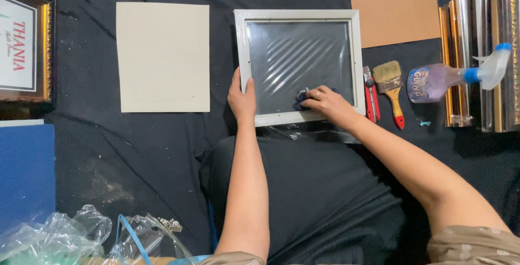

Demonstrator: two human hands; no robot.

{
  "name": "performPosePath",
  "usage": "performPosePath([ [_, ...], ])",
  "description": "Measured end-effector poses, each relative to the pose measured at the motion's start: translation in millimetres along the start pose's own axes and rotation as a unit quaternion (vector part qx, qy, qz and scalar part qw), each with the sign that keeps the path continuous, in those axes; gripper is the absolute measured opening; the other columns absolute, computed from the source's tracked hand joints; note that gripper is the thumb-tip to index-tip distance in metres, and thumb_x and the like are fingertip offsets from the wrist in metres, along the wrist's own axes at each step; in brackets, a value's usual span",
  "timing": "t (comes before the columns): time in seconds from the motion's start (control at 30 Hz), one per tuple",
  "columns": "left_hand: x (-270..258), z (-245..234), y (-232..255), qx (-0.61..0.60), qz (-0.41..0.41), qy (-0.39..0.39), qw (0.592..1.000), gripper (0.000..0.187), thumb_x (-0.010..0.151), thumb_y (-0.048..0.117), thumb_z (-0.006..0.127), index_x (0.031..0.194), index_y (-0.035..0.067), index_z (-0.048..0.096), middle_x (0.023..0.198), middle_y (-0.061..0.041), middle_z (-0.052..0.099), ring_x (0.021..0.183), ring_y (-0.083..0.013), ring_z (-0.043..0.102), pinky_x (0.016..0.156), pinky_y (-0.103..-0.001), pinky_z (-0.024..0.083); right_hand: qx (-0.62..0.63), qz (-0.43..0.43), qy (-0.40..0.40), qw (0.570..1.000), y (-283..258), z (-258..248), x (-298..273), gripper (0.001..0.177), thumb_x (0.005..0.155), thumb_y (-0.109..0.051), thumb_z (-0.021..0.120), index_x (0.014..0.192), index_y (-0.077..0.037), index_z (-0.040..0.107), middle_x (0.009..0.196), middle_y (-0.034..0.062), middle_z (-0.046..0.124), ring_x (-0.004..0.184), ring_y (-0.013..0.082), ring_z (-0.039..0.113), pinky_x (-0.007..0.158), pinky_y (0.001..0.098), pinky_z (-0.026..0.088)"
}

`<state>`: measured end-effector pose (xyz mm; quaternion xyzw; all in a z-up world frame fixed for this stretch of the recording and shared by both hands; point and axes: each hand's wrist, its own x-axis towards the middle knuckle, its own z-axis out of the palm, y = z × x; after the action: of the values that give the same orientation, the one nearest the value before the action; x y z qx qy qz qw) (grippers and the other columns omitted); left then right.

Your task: The person removes a cardboard piece from a picture frame, cleans the frame surface with a brush, applies a spray from a bottle, and wipes the frame with a cloth.

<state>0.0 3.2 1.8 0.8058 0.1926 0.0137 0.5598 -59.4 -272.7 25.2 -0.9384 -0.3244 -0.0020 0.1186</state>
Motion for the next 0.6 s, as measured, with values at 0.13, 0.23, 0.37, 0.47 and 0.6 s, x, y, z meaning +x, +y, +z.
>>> performPosePath([
  [0.13, 1.4, -1.7, -2.6, 0.002, -0.02, -0.014, 1.0, 0.051, 0.097, 0.024, 0.072, 0.146, 0.015, 0.06, 0.145, -0.015, 0.061, 0.137, -0.0328, 0.054, 0.113, -0.045, 0.048, 0.045, -0.032, 0.04, 0.998, -35.8, 11.8, 51.9, 0.011, 0.107, -0.025, 0.055, 0.106, -0.021, 0.065, 0.108, 0.0005, 0.059, 0.099, 0.0232, 0.061, 0.086, 0.0339, 0.055],
  [0.23, 3.5, -0.2, -2.5, 0.009, -0.032, -0.018, 0.999, 0.052, 0.097, 0.026, 0.071, 0.147, 0.017, 0.059, 0.146, -0.014, 0.06, 0.138, -0.0331, 0.053, 0.114, -0.046, 0.048, 0.04, -0.084, 0.072, 0.993, -74.4, 18.7, 96.6, 0.007, 0.105, -0.021, 0.056, 0.105, -0.021, 0.062, 0.107, 0.0008, 0.058, 0.092, 0.0231, 0.057, 0.087, 0.0355, 0.053],
  [0.37, 2.9, -9.4, 7.4, 0.015, -0.049, -0.026, 0.998, 0.058, 0.094, 0.031, 0.075, 0.148, 0.022, 0.057, 0.147, -0.013, 0.059, 0.138, -0.0337, 0.053, 0.115, -0.048, 0.047, 0.023, -0.125, 0.07, 0.989, -93.2, -9.9, 115.4, 0.006, 0.105, -0.016, 0.054, 0.104, -0.02, 0.059, 0.104, -0.0012, 0.056, 0.084, 0.02, 0.051, 0.085, 0.0338, 0.051],
  [0.47, 1.0, 0.2, -1.3, 0.002, -0.032, -0.033, 0.999, 0.062, 0.089, 0.024, 0.079, 0.147, 0.018, 0.058, 0.148, -0.016, 0.058, 0.139, -0.0367, 0.051, 0.113, -0.049, 0.048, 0.029, -0.13, 0.028, 0.991, -64.8, 2.7, 92.4, 0.003, 0.105, -0.018, 0.056, 0.104, -0.02, 0.059, 0.102, 0.0026, 0.055, 0.086, 0.0247, 0.054, 0.083, 0.0369, 0.052],
  [0.6, 1.6, 1.4, 3.8, -0.013, -0.041, -0.04, 0.998, 0.06, 0.091, 0.024, 0.078, 0.148, 0.019, 0.057, 0.149, -0.013, 0.058, 0.139, -0.0346, 0.052, 0.112, -0.047, 0.05, 0.01, -0.127, -0.007, 0.992, -39.3, -15.2, 66.4, 0.006, 0.102, -0.015, 0.057, 0.103, -0.02, 0.059, 0.101, 0.0009, 0.054, 0.085, 0.0206, 0.05, 0.082, 0.0341, 0.05],
])
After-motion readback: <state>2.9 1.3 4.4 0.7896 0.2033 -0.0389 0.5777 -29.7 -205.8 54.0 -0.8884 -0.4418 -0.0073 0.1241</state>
